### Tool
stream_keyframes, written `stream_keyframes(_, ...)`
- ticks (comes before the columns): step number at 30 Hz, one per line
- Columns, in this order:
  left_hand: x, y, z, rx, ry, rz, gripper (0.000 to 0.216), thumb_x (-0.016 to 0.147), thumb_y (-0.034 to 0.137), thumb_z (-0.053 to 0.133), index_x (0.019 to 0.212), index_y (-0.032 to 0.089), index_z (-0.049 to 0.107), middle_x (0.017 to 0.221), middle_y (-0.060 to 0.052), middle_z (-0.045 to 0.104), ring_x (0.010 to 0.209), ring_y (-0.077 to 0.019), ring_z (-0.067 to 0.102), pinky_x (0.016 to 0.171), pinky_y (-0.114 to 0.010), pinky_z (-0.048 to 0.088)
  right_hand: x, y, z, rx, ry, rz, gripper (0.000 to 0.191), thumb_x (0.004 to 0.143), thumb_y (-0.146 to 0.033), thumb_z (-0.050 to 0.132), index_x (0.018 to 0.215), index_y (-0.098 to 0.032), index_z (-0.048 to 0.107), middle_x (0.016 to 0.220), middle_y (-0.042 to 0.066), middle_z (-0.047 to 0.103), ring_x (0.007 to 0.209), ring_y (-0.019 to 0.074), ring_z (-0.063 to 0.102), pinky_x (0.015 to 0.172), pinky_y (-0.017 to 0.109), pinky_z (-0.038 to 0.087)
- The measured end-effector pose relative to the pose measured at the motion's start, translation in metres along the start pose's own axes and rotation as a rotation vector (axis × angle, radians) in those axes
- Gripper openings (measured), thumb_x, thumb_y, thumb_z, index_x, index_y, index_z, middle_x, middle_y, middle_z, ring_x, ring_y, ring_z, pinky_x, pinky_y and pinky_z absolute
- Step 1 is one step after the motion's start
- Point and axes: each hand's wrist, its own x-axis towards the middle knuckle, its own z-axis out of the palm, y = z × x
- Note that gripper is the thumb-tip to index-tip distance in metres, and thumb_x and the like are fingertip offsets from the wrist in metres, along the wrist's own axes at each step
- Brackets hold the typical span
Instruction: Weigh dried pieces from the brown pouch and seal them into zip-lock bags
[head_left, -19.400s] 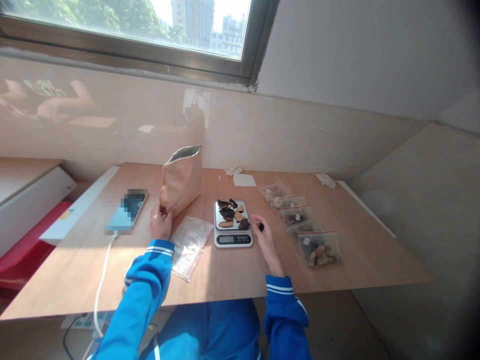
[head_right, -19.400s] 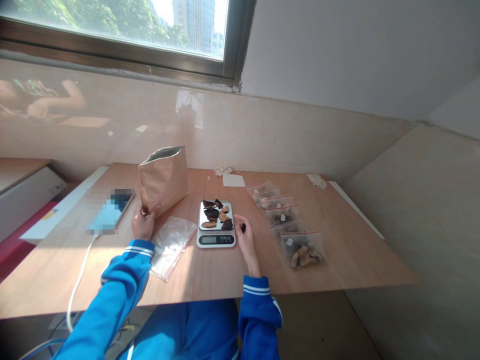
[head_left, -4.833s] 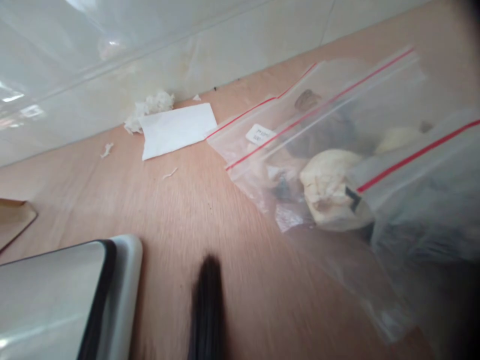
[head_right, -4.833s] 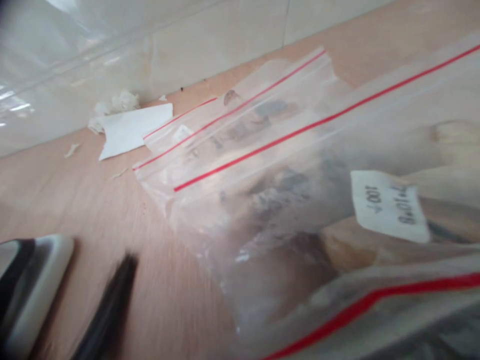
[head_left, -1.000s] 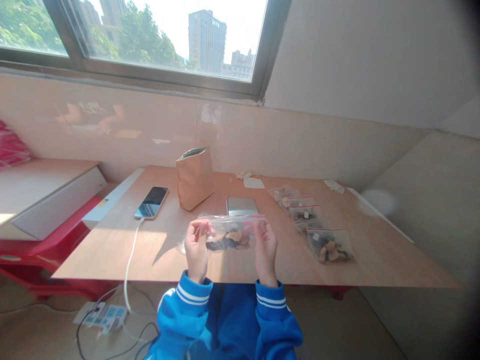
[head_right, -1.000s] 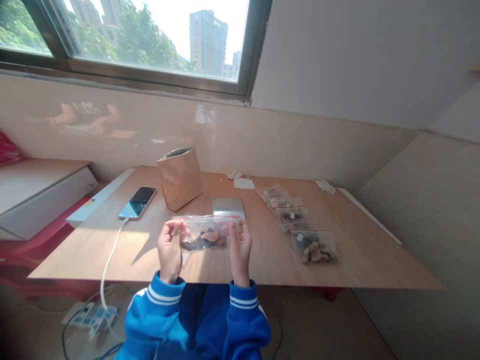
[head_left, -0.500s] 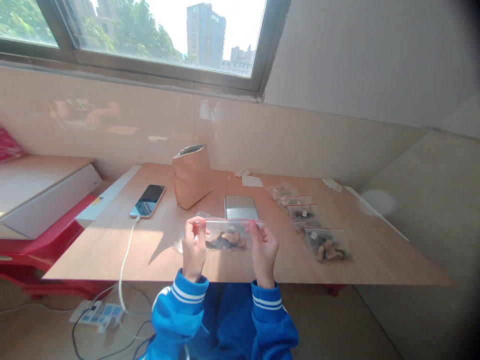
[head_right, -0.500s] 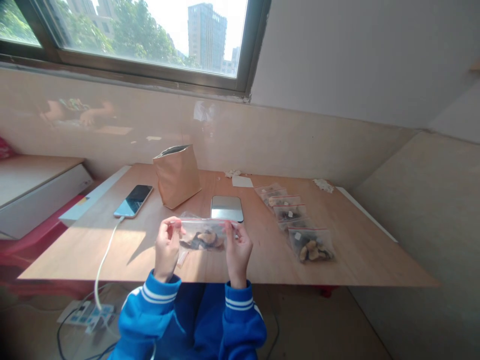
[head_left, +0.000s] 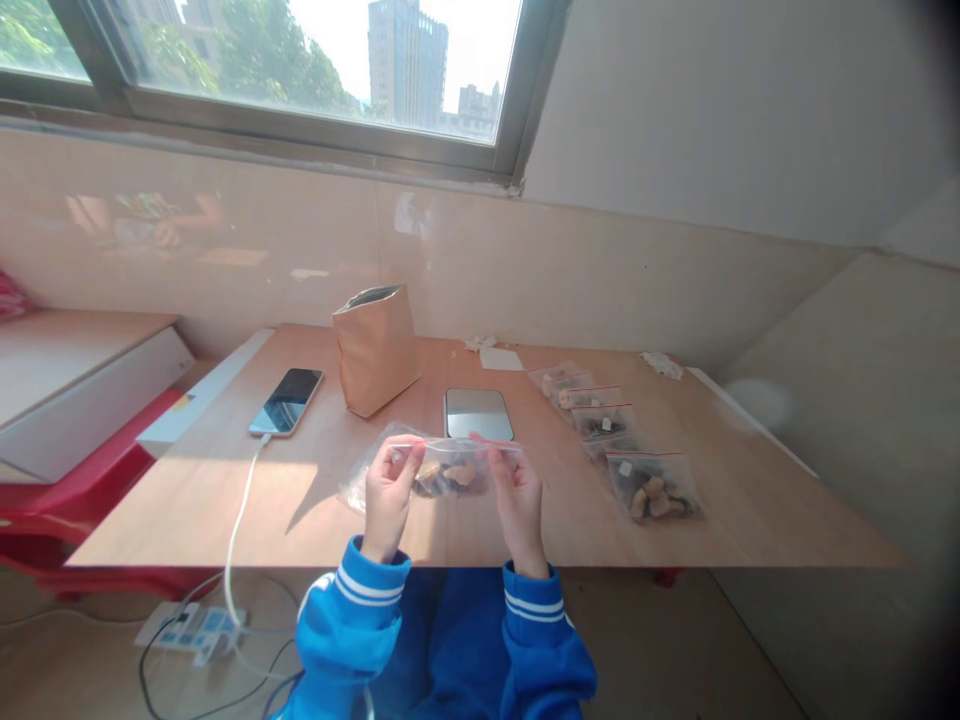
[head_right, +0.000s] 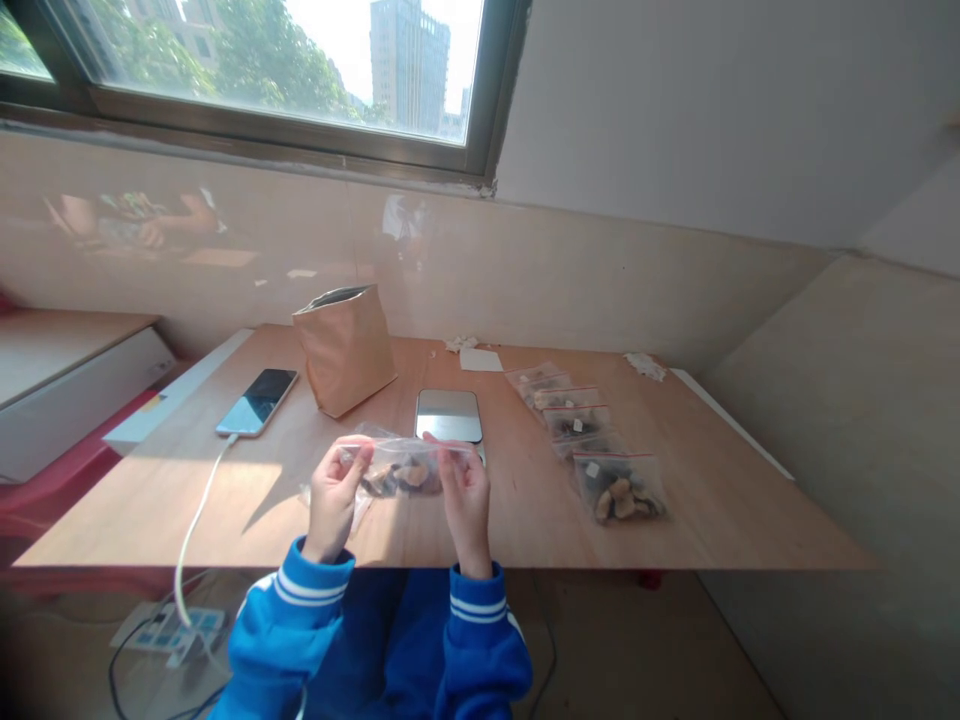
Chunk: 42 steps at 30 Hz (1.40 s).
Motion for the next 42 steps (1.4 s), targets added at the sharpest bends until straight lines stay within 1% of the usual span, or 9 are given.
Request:
stream_keyframes(7, 0.002, 0.0, -0.004, 0.066, -0.005, 0.069, 0.024, 0.079, 0.04, 0.068, 0.084, 0.016, 0.066, 0.105, -0.009, 0.069, 0.1, -0.0203, 0.063, 0.089, -0.031, 0.048, 0.0, 0.004, -0.003, -0.051, 0.076, -0.009, 0.023, 0.083, -0.042, 0.064, 0.086, -0.019, 0.067, 0.095, 0.009, 0.075, 0.092, 0.0236, 0.069, 0.084, 0.038, 0.054)
stream_keyframes(13, 0.003, 0.005, -0.006, 0.081, -0.008, 0.0, 0.026, 0.078, 0.04, 0.069, 0.084, 0.015, 0.067, 0.085, -0.006, 0.071, 0.082, -0.018, 0.066, 0.075, -0.028, 0.051, 0.002, 0.013, -0.007, -0.096, 0.127, -0.004, 0.023, 0.081, -0.041, 0.066, 0.084, -0.018, 0.069, 0.088, 0.006, 0.074, 0.086, 0.0216, 0.068, 0.079, 0.034, 0.052)
stream_keyframes(16, 0.003, 0.002, -0.006, 0.024, -0.07, 0.004, 0.024, 0.077, 0.039, 0.07, 0.082, 0.016, 0.067, 0.079, -0.003, 0.069, 0.076, -0.015, 0.064, 0.07, -0.024, 0.05, 0.003, 0.017, -0.009, -0.058, 0.126, 0.002, 0.023, 0.082, -0.042, 0.065, 0.082, -0.019, 0.068, 0.085, 0.004, 0.072, 0.083, 0.0201, 0.067, 0.079, 0.033, 0.052)
stream_keyframes(22, 0.006, -0.014, -0.008, -0.189, -0.133, -0.058, 0.028, 0.078, 0.037, 0.07, 0.096, 0.016, 0.068, 0.093, -0.006, 0.069, 0.086, -0.0168, 0.065, 0.078, -0.027, 0.051, 0.003, 0.02, -0.011, 0.033, -0.05, 0.068, 0.028, 0.079, -0.045, 0.068, 0.093, -0.021, 0.068, 0.094, 0.006, 0.073, 0.092, 0.0226, 0.068, 0.083, 0.035, 0.053)
stream_keyframes(26, 0.007, -0.014, -0.012, -0.106, -0.235, -0.006, 0.021, 0.076, 0.033, 0.072, 0.087, 0.015, 0.072, 0.107, -0.01, 0.067, 0.101, -0.0207, 0.063, 0.085, -0.03, 0.051, 0.004, 0.02, -0.011, 0.005, -0.033, 0.069, 0.027, 0.077, -0.043, 0.071, 0.086, -0.019, 0.071, 0.09, 0.007, 0.073, 0.089, 0.023, 0.068, 0.082, 0.036, 0.054)
stream_keyframes(28, 0.006, -0.011, -0.013, -0.027, -0.26, 0.045, 0.016, 0.076, 0.03, 0.072, 0.083, 0.016, 0.073, 0.106, -0.009, 0.068, 0.102, -0.0206, 0.062, 0.085, -0.029, 0.051, 0.004, 0.019, -0.012, -0.006, -0.035, 0.065, 0.025, 0.077, -0.041, 0.071, 0.085, -0.018, 0.073, 0.089, 0.007, 0.074, 0.088, 0.0227, 0.068, 0.081, 0.036, 0.054)
stream_keyframes(35, 0.001, 0.003, -0.014, 0.131, -0.19, 0.129, 0.013, 0.077, 0.029, 0.071, 0.079, 0.016, 0.074, 0.086, -0.005, 0.068, 0.085, -0.0168, 0.064, 0.078, -0.027, 0.052, 0.001, 0.012, -0.014, -0.126, 0.029, -0.017, 0.018, 0.076, -0.037, 0.072, 0.077, -0.019, 0.074, 0.078, 0.004, 0.071, 0.078, 0.0189, 0.065, 0.073, 0.032, 0.053)
stream_keyframes(38, -0.002, 0.006, -0.014, 0.126, -0.202, 0.114, 0.014, 0.076, 0.03, 0.072, 0.076, 0.016, 0.073, 0.085, -0.006, 0.068, 0.083, -0.0168, 0.064, 0.075, -0.027, 0.053, -0.001, 0.011, -0.015, -0.063, 0.053, -0.01, 0.018, 0.075, -0.037, 0.073, 0.075, -0.019, 0.073, 0.077, 0.003, 0.069, 0.077, 0.0187, 0.064, 0.073, 0.032, 0.053)
stream_keyframes(42, -0.005, 0.004, -0.01, 0.045, -0.207, 0.078, 0.017, 0.076, 0.032, 0.072, 0.08, 0.016, 0.073, 0.088, -0.006, 0.069, 0.083, -0.0166, 0.065, 0.072, -0.025, 0.054, -0.003, 0.01, -0.017, 0.056, -0.045, 0.058, 0.018, 0.076, -0.037, 0.072, 0.081, -0.02, 0.071, 0.081, 0.003, 0.071, 0.079, 0.0187, 0.066, 0.075, 0.032, 0.054)
